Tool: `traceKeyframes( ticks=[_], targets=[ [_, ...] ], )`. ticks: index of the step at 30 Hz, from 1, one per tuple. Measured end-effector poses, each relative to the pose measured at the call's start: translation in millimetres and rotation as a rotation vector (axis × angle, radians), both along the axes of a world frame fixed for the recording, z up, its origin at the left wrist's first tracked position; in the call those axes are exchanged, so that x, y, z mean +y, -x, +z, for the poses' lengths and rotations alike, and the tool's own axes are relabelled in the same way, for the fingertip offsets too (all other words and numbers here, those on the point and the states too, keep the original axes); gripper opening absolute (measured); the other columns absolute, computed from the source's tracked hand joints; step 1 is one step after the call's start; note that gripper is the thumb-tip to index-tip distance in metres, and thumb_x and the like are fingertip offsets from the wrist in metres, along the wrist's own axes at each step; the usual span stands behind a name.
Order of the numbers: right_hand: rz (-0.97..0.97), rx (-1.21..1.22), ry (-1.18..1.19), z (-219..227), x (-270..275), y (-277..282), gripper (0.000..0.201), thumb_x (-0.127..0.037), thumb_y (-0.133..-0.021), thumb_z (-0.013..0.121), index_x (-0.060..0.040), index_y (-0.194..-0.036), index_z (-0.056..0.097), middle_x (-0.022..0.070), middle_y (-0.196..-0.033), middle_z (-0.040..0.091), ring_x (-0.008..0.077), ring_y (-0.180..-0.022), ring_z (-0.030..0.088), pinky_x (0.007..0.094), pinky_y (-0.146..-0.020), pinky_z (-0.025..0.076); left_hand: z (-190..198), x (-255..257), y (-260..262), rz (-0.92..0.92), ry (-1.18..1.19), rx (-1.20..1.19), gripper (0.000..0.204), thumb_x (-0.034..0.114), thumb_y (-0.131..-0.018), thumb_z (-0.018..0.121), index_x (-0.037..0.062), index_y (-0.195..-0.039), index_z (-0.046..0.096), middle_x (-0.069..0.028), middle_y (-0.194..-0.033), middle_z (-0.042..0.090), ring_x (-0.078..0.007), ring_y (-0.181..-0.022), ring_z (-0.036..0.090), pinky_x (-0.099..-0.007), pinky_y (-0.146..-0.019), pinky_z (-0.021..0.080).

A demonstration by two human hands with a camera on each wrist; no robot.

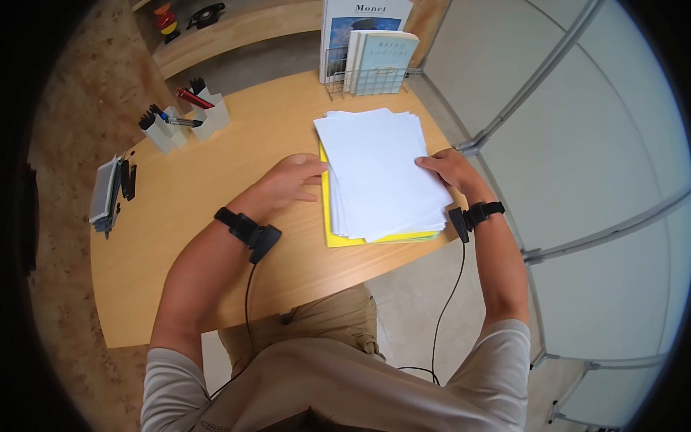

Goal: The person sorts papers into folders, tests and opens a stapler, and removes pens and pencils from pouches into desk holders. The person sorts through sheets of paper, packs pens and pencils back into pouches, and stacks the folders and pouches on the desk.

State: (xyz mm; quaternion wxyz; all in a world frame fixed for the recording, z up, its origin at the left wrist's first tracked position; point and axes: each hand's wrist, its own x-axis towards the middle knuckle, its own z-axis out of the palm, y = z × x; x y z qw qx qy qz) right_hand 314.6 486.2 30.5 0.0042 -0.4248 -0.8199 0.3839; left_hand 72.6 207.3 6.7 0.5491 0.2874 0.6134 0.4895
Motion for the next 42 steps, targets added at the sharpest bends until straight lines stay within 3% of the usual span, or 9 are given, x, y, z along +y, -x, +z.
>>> traceKeyframes(
  ticks=[4, 10, 15, 25, 28, 30, 33, 40, 42],
  targets=[
    [0.096, 0.09, 0.168, -1.0, -41.6, 13.5, 0.05, -0.047, -0.088, 0.074, 0.0034, -0.092, 0.073, 0.0079, -0.081, 0.068, 0.0164, -0.074, 0.063, 0.0322, -0.069, 0.052, 9.1, -48.6, 20.7, 0.032, 0.04, 0.078, 0.047, 0.04, -0.102, 0.06, 0.0041, -0.133, 0.057, -0.0058, -0.13, 0.059, -0.0179, -0.123, 0.054, -0.0386, -0.094, 0.052],
    [0.276, 0.155, 0.293, -18.2, -113.9, 60.5, 0.043, -0.037, -0.092, 0.074, 0.0043, -0.083, 0.069, 0.0082, -0.075, 0.067, 0.0157, -0.066, 0.066, 0.0283, -0.063, 0.057, 16.9, -141.6, 46.2, 0.162, 0.186, 0.244, 0.048, 0.035, -0.099, 0.064, 0.0, -0.131, 0.059, -0.0041, -0.111, 0.064, -0.012, -0.098, 0.059, -0.0313, -0.084, 0.053],
    [0.464, 0.179, 0.4, -24.2, -175.0, 115.9, 0.041, -0.035, -0.091, 0.074, 0.0002, -0.073, 0.064, 0.0095, -0.067, 0.067, 0.0149, -0.057, 0.067, 0.0273, -0.056, 0.058, 24.3, -226.3, 48.9, 0.254, 0.243, 0.482, 0.037, 0.029, -0.098, 0.067, -0.001, -0.119, 0.065, 0.0023, -0.089, 0.06, -0.0077, -0.078, 0.053, -0.0253, -0.071, 0.048],
    [0.619, 0.167, 0.5, -38.1, -238.8, 194.4, 0.037, -0.03, -0.093, 0.074, 0.0, -0.074, 0.064, 0.0085, -0.069, 0.068, 0.0146, -0.058, 0.069, 0.0268, -0.055, 0.058, 14.9, -316.8, 74.0, 0.46, 0.246, 0.436, 0.037, 0.028, -0.097, 0.068, -0.0007, -0.121, 0.068, 0.0044, -0.082, 0.056, -0.0054, -0.074, 0.048, -0.0227, -0.068, 0.043],
    [0.552, 0.166, 0.514, -40.1, -241.8, 193.0, 0.034, -0.028, -0.094, 0.074, -0.0006, -0.075, 0.064, 0.0068, -0.07, 0.068, 0.0129, -0.061, 0.068, 0.0254, -0.056, 0.057, 11.4, -315.8, 76.1, 0.4, 0.303, 0.539, 0.042, 0.031, -0.095, 0.069, -0.0003, -0.123, 0.068, -0.0013, -0.084, 0.061, -0.0132, -0.075, 0.055, -0.0286, -0.072, 0.047],
    [0.508, 0.198, 0.547, -41.9, -243.3, 189.6, 0.032, -0.026, -0.096, 0.074, -0.0009, -0.078, 0.064, 0.0048, -0.071, 0.068, 0.0104, -0.062, 0.066, 0.0235, -0.057, 0.054, 3.1, -313.6, 72.2, 0.313, 0.383, 1.127, 0.045, 0.033, -0.093, 0.068, 0.0001, -0.124, 0.067, -0.0128, -0.091, 0.066, -0.0282, -0.082, 0.062, -0.0374, -0.08, 0.05],
    [0.521, 0.189, 0.516, -48.5, -241.8, 188.8, 0.03, -0.026, -0.096, 0.075, -0.0002, -0.082, 0.066, 0.0024, -0.071, 0.066, 0.0078, -0.06, 0.061, 0.0224, -0.055, 0.051, 27.6, -293.5, 61.4, 0.3, 0.389, 0.827, 0.045, 0.031, -0.092, 0.071, -0.0014, -0.121, 0.064, -0.014, -0.085, 0.063, -0.0268, -0.077, 0.06, -0.0389, -0.071, 0.048],
    [0.512, 0.21, 0.446, -46.0, -243.0, 186.6, 0.03, -0.027, -0.097, 0.074, 0.0029, -0.094, 0.07, -0.001, -0.071, 0.063, 0.0056, -0.058, 0.056, 0.0214, -0.053, 0.048, 19.3, -288.3, 57.1, 0.419, 0.202, 0.76, 0.049, 0.03, -0.094, 0.069, -0.0005, -0.131, 0.057, -0.0108, -0.094, 0.068, -0.0215, -0.081, 0.063, -0.035, -0.073, 0.05],
    [0.507, 0.239, 0.474, -43.0, -246.3, 184.7, 0.031, -0.028, -0.097, 0.074, 0.0027, -0.1, 0.071, -0.0019, -0.072, 0.063, 0.0049, -0.059, 0.055, 0.0207, -0.053, 0.047, 6.4, -290.4, 66.5, 0.507, 0.151, 0.144, 0.05, 0.028, -0.097, 0.066, -0.0008, -0.136, 0.054, -0.0069, -0.103, 0.07, -0.0176, -0.089, 0.065, -0.0327, -0.079, 0.052]
  ],
)
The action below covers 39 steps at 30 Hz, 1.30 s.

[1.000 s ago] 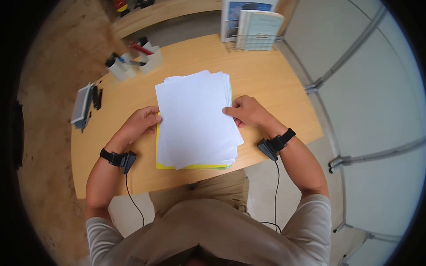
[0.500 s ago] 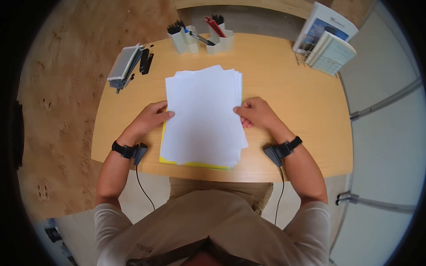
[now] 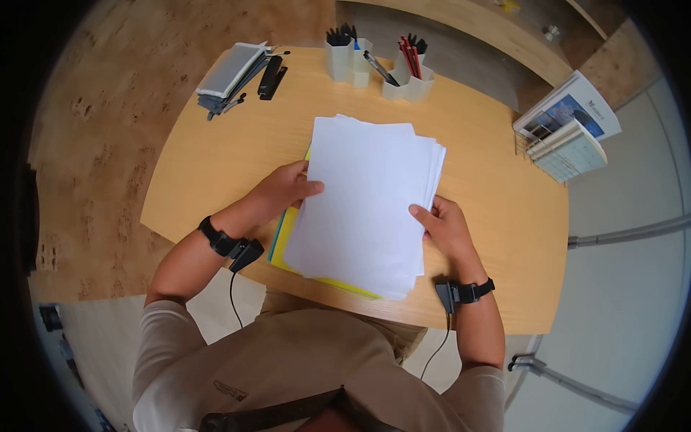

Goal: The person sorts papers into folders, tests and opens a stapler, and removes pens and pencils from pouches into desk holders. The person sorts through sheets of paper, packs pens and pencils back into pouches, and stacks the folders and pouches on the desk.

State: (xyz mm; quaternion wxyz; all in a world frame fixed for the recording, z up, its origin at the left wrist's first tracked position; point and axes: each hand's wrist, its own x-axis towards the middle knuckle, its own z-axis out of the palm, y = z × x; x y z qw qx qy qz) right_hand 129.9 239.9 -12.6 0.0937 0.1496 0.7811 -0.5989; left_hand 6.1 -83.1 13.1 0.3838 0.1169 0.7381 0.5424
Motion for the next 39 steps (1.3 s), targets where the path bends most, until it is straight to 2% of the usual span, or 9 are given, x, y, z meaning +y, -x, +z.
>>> traceKeyframes(
  ticks=[7, 9, 12, 14, 20, 22, 31, 35, 39],
  targets=[
    [0.013, 0.014, 0.13, -16.6, 8.2, -0.6, 0.037, -0.03, -0.099, 0.072, 0.0031, -0.115, 0.07, -0.0013, -0.084, 0.068, 0.0044, -0.067, 0.057, 0.0209, -0.059, 0.047, -9.2, 14.3, -14.9, -0.056, -0.191, -0.081, 0.051, 0.026, -0.098, 0.066, -0.0015, -0.138, 0.054, -0.014, -0.122, 0.065, -0.0226, -0.109, 0.064, -0.0366, -0.097, 0.05],
    [0.005, 0.045, 0.197, -15.8, 5.4, -2.0, 0.038, -0.029, -0.098, 0.073, 0.0045, -0.116, 0.069, 0.0009, -0.089, 0.07, 0.0059, -0.072, 0.06, 0.0224, -0.064, 0.05, 0.7, 20.8, -38.5, -0.131, 0.23, 0.752, 0.054, 0.024, -0.095, 0.068, -0.0029, -0.139, 0.054, -0.027, -0.139, 0.053, -0.0362, -0.128, 0.055, -0.0451, -0.106, 0.045],
    [0.023, 0.08, 0.254, -11.5, 3.6, -3.9, 0.04, -0.026, -0.099, 0.073, 0.0065, -0.121, 0.066, 0.006, -0.102, 0.072, 0.0104, -0.085, 0.065, 0.0261, -0.076, 0.054, 8.1, 22.6, -60.8, -0.261, 0.218, 1.162, 0.061, 0.025, -0.091, 0.071, -0.0035, -0.141, 0.053, -0.0358, -0.148, 0.039, -0.0475, -0.139, 0.04, -0.0501, -0.113, 0.038],
    [0.054, 0.088, 0.24, -5.7, 2.1, -5.4, 0.041, -0.023, -0.099, 0.072, 0.0071, -0.124, 0.064, 0.009, -0.109, 0.073, 0.0134, -0.092, 0.068, 0.0283, -0.083, 0.055, 9.8, 20.9, -60.8, -0.263, 0.278, 1.154, 0.065, 0.029, -0.091, 0.073, -0.0024, -0.143, 0.051, -0.0371, -0.151, 0.034, -0.0513, -0.141, 0.035, -0.0508, -0.115, 0.036],
    [0.021, 0.067, 0.272, -7.2, 1.4, -4.5, 0.041, -0.02, -0.097, 0.074, 0.0093, -0.124, 0.063, 0.0107, -0.114, 0.072, 0.0142, -0.097, 0.066, 0.0293, -0.087, 0.055, -1.0, 16.6, -25.0, -0.126, 0.217, 0.517, 0.062, 0.026, -0.091, 0.07, -0.0023, -0.142, 0.05, -0.0244, -0.146, 0.047, -0.0317, -0.127, 0.054, -0.0396, -0.11, 0.042],
    [0.015, 0.063, 0.326, -8.7, 1.6, -3.2, 0.04, -0.018, -0.097, 0.074, 0.0092, -0.124, 0.063, 0.0105, -0.114, 0.072, 0.0142, -0.097, 0.067, 0.0298, -0.087, 0.055, 2.0, 20.8, -20.4, -0.069, -0.237, 0.217, 0.063, 0.023, -0.09, 0.069, -0.001, -0.144, 0.047, -0.0148, -0.139, 0.054, -0.0223, -0.12, 0.058, -0.0347, -0.105, 0.046],
    [0.005, 0.072, 0.355, -10.0, 1.6, -3.4, 0.039, -0.016, -0.096, 0.075, 0.0097, -0.123, 0.063, 0.0109, -0.112, 0.072, 0.0137, -0.095, 0.067, 0.029, -0.085, 0.055, -11.2, 18.5, -10.8, 0.202, -0.495, -0.48, 0.065, 0.024, -0.091, 0.071, 0.0024, -0.146, 0.046, -0.0092, -0.132, 0.06, -0.0226, -0.123, 0.058, -0.0383, -0.102, 0.048],
    [0.007, 0.082, 0.328, -12.7, 2.2, -3.4, 0.038, -0.015, -0.097, 0.074, 0.0098, -0.123, 0.063, 0.0105, -0.11, 0.072, 0.0135, -0.094, 0.067, 0.029, -0.085, 0.055, -9.3, 20.1, -7.6, 0.045, -0.097, -0.408, 0.06, 0.029, -0.092, 0.07, 0.0016, -0.141, 0.052, -0.0107, -0.134, 0.06, -0.024, -0.121, 0.059, -0.0401, -0.101, 0.048],
    [0.008, 0.092, 0.295, -10.8, 2.9, -5.0, 0.037, -0.016, -0.097, 0.074, 0.0096, -0.122, 0.063, 0.0096, -0.109, 0.073, 0.013, -0.093, 0.067, 0.0288, -0.084, 0.055, 1.6, 22.9, -28.2, -0.133, 0.03, 0.599, 0.062, 0.019, -0.092, 0.069, 0.0003, -0.147, 0.045, -0.0151, -0.135, 0.057, -0.0275, -0.125, 0.057, -0.0398, -0.107, 0.046]
  ],
)
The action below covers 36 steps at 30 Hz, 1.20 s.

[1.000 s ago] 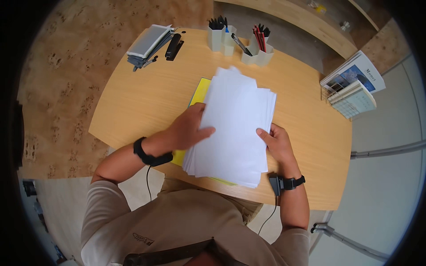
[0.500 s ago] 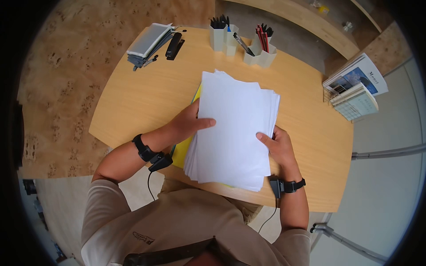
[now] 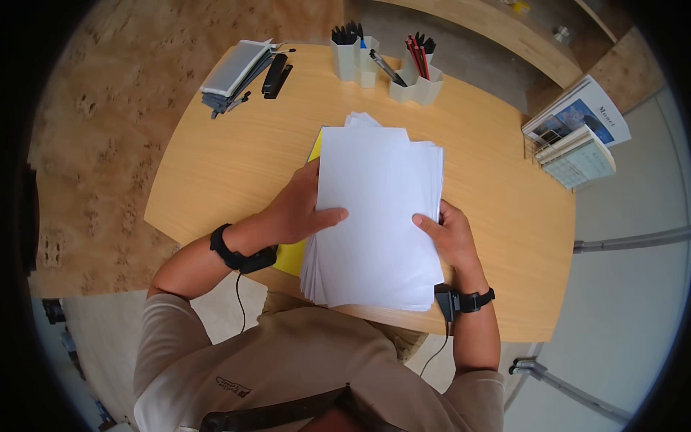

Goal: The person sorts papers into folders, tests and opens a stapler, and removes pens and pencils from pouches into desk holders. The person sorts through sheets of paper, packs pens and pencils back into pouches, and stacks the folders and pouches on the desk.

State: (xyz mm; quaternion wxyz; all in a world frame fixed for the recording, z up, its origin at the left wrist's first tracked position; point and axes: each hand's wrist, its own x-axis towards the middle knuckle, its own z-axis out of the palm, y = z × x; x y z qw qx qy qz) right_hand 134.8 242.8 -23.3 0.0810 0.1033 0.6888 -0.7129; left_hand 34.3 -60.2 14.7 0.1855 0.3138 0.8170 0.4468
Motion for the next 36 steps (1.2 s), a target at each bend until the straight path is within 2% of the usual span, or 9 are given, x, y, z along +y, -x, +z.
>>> traceKeyframes(
  ticks=[1, 5, 11, 16, 26, 29, 31, 34, 36],
  targets=[
    [0.009, 0.002, -0.035, 0.4, -0.1, -0.7, 0.037, -0.016, -0.097, 0.074, 0.0096, -0.122, 0.063, 0.0095, -0.109, 0.073, 0.0129, -0.093, 0.067, 0.0287, -0.084, 0.055, 1.2, 0.2, -3.7, -0.036, 0.062, 0.3, 0.065, 0.018, -0.091, 0.07, -0.0013, -0.147, 0.043, -0.0168, -0.14, 0.053, -0.0288, -0.129, 0.053, -0.041, -0.109, 0.044],
    [0.016, 0.017, -0.01, -0.4, -1.5, 0.2, 0.037, -0.015, -0.098, 0.073, 0.0094, -0.123, 0.063, 0.0093, -0.109, 0.073, 0.0126, -0.092, 0.067, 0.0285, -0.084, 0.055, 0.5, -0.8, -7.0, -0.039, -0.009, 0.032, 0.063, 0.032, -0.091, 0.071, 0.0049, -0.145, 0.052, -0.0311, -0.15, 0.039, -0.0448, -0.146, 0.029, -0.0507, -0.117, 0.035],
    [-0.006, 0.027, -0.019, -2.3, 2.9, -1.4, 0.035, -0.015, -0.098, 0.072, 0.0086, -0.122, 0.063, 0.0091, -0.109, 0.073, 0.0122, -0.092, 0.066, 0.0281, -0.083, 0.055, 8.9, -0.4, 17.9, -0.067, -0.127, -0.566, 0.069, 0.022, -0.09, 0.072, -0.0006, -0.149, 0.043, -0.0168, -0.149, 0.046, -0.0261, -0.134, 0.048, -0.0393, -0.111, 0.041],
    [-0.059, 0.017, -0.038, -1.7, 8.6, 0.8, 0.033, -0.014, -0.098, 0.07, 0.0073, -0.123, 0.064, 0.0097, -0.109, 0.073, 0.0131, -0.091, 0.067, 0.0289, -0.084, 0.055, 36.1, 8.2, -0.5, -0.192, 0.228, -0.004, 0.064, 0.029, -0.093, 0.071, 0.0039, -0.148, 0.049, -0.0209, -0.154, 0.04, -0.0313, -0.144, 0.039, -0.0398, -0.113, 0.041],
    [-0.142, 0.04, 0.064, -3.9, 16.2, 1.4, 0.036, -0.008, -0.098, 0.064, 0.0074, -0.13, 0.059, 0.0134, -0.116, 0.072, 0.0172, -0.095, 0.07, 0.0314, -0.086, 0.057, -10.4, 8.5, -2.6, 0.151, -0.085, -0.003, 0.06, 0.028, -0.094, 0.071, 0.0073, -0.147, 0.052, -0.0225, -0.155, 0.036, -0.0337, -0.145, 0.038, -0.0419, -0.114, 0.04],
    [-0.142, 0.022, 0.114, -3.5, 18.6, -0.3, 0.039, -0.01, -0.097, 0.067, 0.0072, -0.132, 0.058, 0.0135, -0.118, 0.071, 0.0169, -0.096, 0.069, 0.0306, -0.086, 0.056, -6.9, 7.7, -2.4, 0.056, -0.159, -0.152, 0.062, 0.024, -0.096, 0.068, 0.0067, -0.151, 0.045, -0.0206, -0.154, 0.037, -0.0299, -0.141, 0.043, -0.0406, -0.11, 0.044],
    [-0.155, -0.026, 0.144, -0.3, 21.8, 0.5, 0.04, -0.008, -0.096, 0.066, 0.0066, -0.132, 0.058, 0.014, -0.117, 0.071, 0.0178, -0.094, 0.07, 0.0311, -0.085, 0.057, -4.0, 13.9, -11.1, 0.303, -0.551, -0.717, 0.063, 0.02, -0.098, 0.065, 0.0042, -0.154, 0.04, -0.018, -0.151, 0.041, -0.0255, -0.136, 0.048, -0.0397, -0.109, 0.045],
    [-0.17, -0.054, 0.268, 7.5, 19.7, -2.0, 0.039, -0.006, -0.095, 0.065, 0.0067, -0.132, 0.058, 0.0144, -0.115, 0.071, 0.0187, -0.093, 0.07, 0.0315, -0.083, 0.058, 0.8, 15.3, -12.0, 0.533, -0.568, -0.797, 0.065, 0.018, -0.098, 0.063, 0.0004, -0.154, 0.035, -0.0162, -0.146, 0.048, -0.0224, -0.135, 0.049, -0.0376, -0.109, 0.045],
    [-0.162, -0.079, 0.31, 8.5, 21.1, -3.3, 0.04, -0.006, -0.095, 0.065, 0.0068, -0.132, 0.057, 0.0145, -0.114, 0.071, 0.019, -0.093, 0.071, 0.0315, -0.083, 0.059, -1.3, 12.0, -5.6, 0.31, -0.566, -0.972, 0.064, 0.018, -0.098, 0.062, -0.0008, -0.154, 0.036, -0.0159, -0.146, 0.049, -0.0221, -0.135, 0.049, -0.0381, -0.109, 0.044]
  ],
)
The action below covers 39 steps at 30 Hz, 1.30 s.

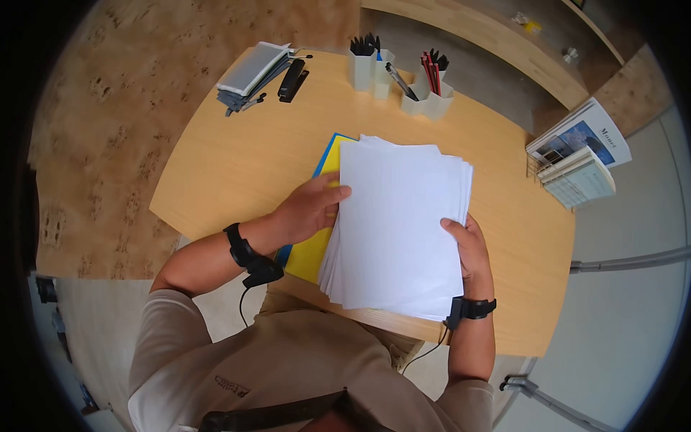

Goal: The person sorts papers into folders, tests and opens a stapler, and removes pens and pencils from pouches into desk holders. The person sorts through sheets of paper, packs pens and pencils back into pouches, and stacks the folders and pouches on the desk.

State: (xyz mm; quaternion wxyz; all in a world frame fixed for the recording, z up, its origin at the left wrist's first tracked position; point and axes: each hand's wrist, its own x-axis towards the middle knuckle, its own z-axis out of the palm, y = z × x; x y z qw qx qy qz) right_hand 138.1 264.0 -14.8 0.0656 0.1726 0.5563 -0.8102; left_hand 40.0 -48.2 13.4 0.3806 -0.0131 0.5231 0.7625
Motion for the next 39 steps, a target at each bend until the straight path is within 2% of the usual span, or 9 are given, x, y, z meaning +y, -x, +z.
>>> traceKeyframes(
  ticks=[2, 4, 7, 11, 14, 23, 28, 30, 39],
  targets=[
    [0.021, -0.01, 0.042, 1.2, 0.0, 1.5, 0.041, -0.007, -0.095, 0.066, 0.007, -0.132, 0.057, 0.0145, -0.113, 0.071, 0.0194, -0.092, 0.071, 0.0315, -0.082, 0.059, -8.1, 0.2, 3.1, -0.21, -0.128, -0.082, 0.063, 0.019, -0.098, 0.061, -0.002, -0.153, 0.036, -0.0155, -0.146, 0.051, -0.0217, -0.135, 0.049, -0.0386, -0.11, 0.044],
    [0.048, -0.008, -0.037, -0.9, -1.7, 0.2, 0.046, -0.009, -0.092, 0.069, 0.0063, -0.133, 0.056, 0.0145, -0.115, 0.07, 0.0213, -0.097, 0.07, 0.0332, -0.086, 0.058, -16.9, 6.3, -0.8, -0.432, 0.129, 0.523, 0.063, 0.021, -0.099, 0.06, -0.0034, -0.152, 0.037, -0.0149, -0.146, 0.053, -0.0219, -0.136, 0.048, -0.0388, -0.113, 0.041],
    [-0.024, 0.016, 0.028, 2.0, -2.7, -3.0, 0.056, -0.013, -0.088, 0.076, 0.0053, -0.136, 0.055, 0.0152, -0.12, 0.068, 0.0237, -0.105, 0.068, 0.0362, -0.092, 0.057, -7.6, 11.9, -10.0, -0.405, 0.178, 0.718, 0.061, 0.021, -0.1, 0.058, -0.0036, -0.152, 0.037, -0.0143, -0.146, 0.052, -0.0222, -0.136, 0.047, -0.0383, -0.115, 0.038],
    [-0.035, 0.135, 0.131, -8.4, 10.5, -6.8, 0.067, -0.016, -0.084, 0.081, 0.0048, -0.141, 0.051, 0.0163, -0.127, 0.064, 0.0255, -0.114, 0.064, 0.0381, -0.097, 0.054, 8.9, 13.1, -13.0, -0.501, 0.147, 0.609, 0.061, 0.022, -0.101, 0.058, -0.0039, -0.151, 0.037, -0.0147, -0.147, 0.052, -0.022, -0.136, 0.047, -0.0382, -0.115, 0.037],
    [0.093, 0.112, 0.113, -4.8, 8.6, -7.2, 0.077, -0.017, -0.081, 0.084, 0.0048, -0.145, 0.046, 0.0171, -0.132, 0.062, 0.0274, -0.119, 0.062, 0.0388, -0.101, 0.052, -4.2, 23.2, -13.3, -0.295, -0.009, 0.619, 0.061, 0.024, -0.102, 0.058, -0.0038, -0.152, 0.037, -0.0147, -0.147, 0.051, -0.0225, -0.136, 0.048, -0.0386, -0.115, 0.038],
    [-0.155, 0.145, -0.296, 22.9, 23.2, -16.5, 0.075, -0.02, -0.085, 0.08, 0.0068, -0.146, 0.045, 0.0163, -0.138, 0.059, 0.0274, -0.122, 0.059, 0.0375, -0.106, 0.047, 10.3, 26.7, 5.1, -0.381, 0.044, 0.716, 0.061, 0.027, -0.1, 0.062, -0.0026, -0.15, 0.041, -0.0142, -0.144, 0.053, -0.0216, -0.132, 0.05, -0.0384, -0.112, 0.04],
    [-0.306, 0.142, -0.397, 45.8, 95.9, -63.5, 0.066, -0.017, -0.089, 0.077, 0.0066, -0.144, 0.048, 0.0148, -0.13, 0.065, 0.0249, -0.115, 0.062, 0.0374, -0.102, 0.049, 5.2, -36.7, 26.7, -0.222, 0.85, 1.29, 0.07, 0.032, -0.088, 0.077, -0.0016, -0.142, 0.05, -0.0208, -0.141, 0.056, -0.0354, -0.127, 0.054, -0.0437, -0.11, 0.042],
    [-0.342, 0.122, -0.391, 45.1, 124.4, -85.6, 0.065, -0.016, -0.09, 0.076, 0.0063, -0.144, 0.048, 0.0146, -0.129, 0.065, 0.0248, -0.115, 0.063, 0.0375, -0.102, 0.05, 15.6, -53.6, 24.6, -0.257, 1.061, 1.073, 0.077, 0.032, -0.083, 0.081, -0.0008, -0.144, 0.048, -0.0252, -0.145, 0.05, -0.041, -0.135, 0.047, -0.046, -0.113, 0.04],
    [-0.241, -0.175, -0.551, 17.1, 197.8, -130.3, 0.058, -0.017, -0.091, 0.075, 0.0067, -0.139, 0.052, 0.0168, -0.123, 0.068, 0.0252, -0.105, 0.068, 0.0371, -0.093, 0.055, 34.1, -56.3, -60.3, -0.881, 1.076, 1.282, 0.098, 0.042, -0.074, 0.088, 0.0136, -0.156, 0.041, -0.0298, -0.165, 0.013, -0.0583, -0.15, 0.01, -0.0618, -0.12, 0.022]
  ],
)
